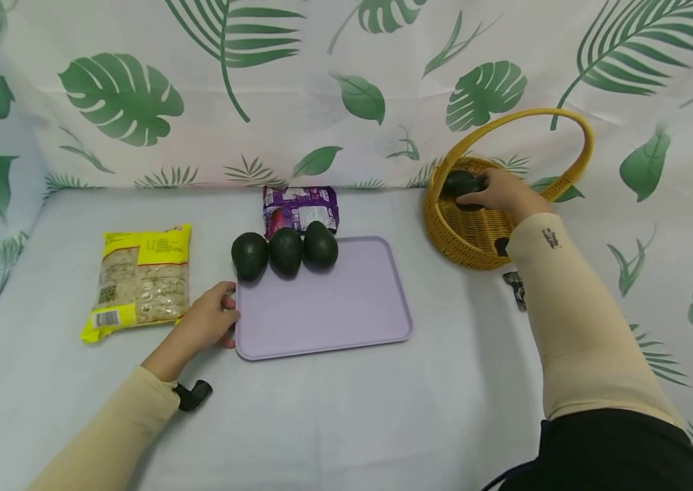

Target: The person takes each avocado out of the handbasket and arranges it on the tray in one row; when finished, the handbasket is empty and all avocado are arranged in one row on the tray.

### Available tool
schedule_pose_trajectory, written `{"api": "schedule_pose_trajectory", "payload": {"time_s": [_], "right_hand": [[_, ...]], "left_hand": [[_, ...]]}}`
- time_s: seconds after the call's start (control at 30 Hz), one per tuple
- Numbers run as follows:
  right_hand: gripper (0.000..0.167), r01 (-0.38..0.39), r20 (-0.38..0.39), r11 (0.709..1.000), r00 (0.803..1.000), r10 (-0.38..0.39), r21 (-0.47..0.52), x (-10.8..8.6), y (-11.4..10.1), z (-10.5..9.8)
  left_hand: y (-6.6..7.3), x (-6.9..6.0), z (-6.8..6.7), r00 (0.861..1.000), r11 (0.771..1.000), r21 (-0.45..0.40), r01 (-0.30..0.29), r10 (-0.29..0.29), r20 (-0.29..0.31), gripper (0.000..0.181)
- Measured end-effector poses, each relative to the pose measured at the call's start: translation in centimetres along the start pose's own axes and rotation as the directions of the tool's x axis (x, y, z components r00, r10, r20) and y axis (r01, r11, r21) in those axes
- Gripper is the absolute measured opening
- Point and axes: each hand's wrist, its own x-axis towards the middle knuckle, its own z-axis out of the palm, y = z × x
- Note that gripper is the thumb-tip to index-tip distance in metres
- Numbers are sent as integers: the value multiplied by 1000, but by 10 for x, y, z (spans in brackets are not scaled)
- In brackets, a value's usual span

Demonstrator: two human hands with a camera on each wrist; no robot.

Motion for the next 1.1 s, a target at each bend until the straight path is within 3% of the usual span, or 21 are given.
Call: {"api": "schedule_pose_trajectory", "payload": {"time_s": [0.3, 0.4, 0.5, 0.67, 0.8, 0.97, 1.1], "right_hand": [[101, 148, -104, 987, 985, -140, 68, -51, -13, -1], [97, 253, -146, 965, 959, -241, 74, -68, -24, 2], [87, 376, -162, 923, 919, -359, 86, -76, -40, 14], [77, 556, -113, 828, 830, -547, 74, -67, -79, 53], [76, 637, -41, 771, 770, -637, -5, -49, -110, 90], [78, 660, 25, 751, 752, -659, -25, -32, -133, 122], [78, 679, 27, 734, 734, -679, -11, -26, -142, 134]], "left_hand": [[1, 0, -1, 1000, 1000, 20, 7, -7, 5, 58], [0, 1, 0, 1000, 1000, 20, -1, 1, 2, 58], [-1, 1, 0, 1000, 1000, 16, -16, 16, -3, 57], [0, 0, -1, 999, 999, 18, -38, 38, -12, 56], [0, 0, -2, 999, 999, 21, -42, 42, -20, 56], [-3, 3, 1, 999, 999, 11, -38, 38, -28, 57], [-5, 4, 2, 998, 999, -5, -43, 43, -36, 57]]}}
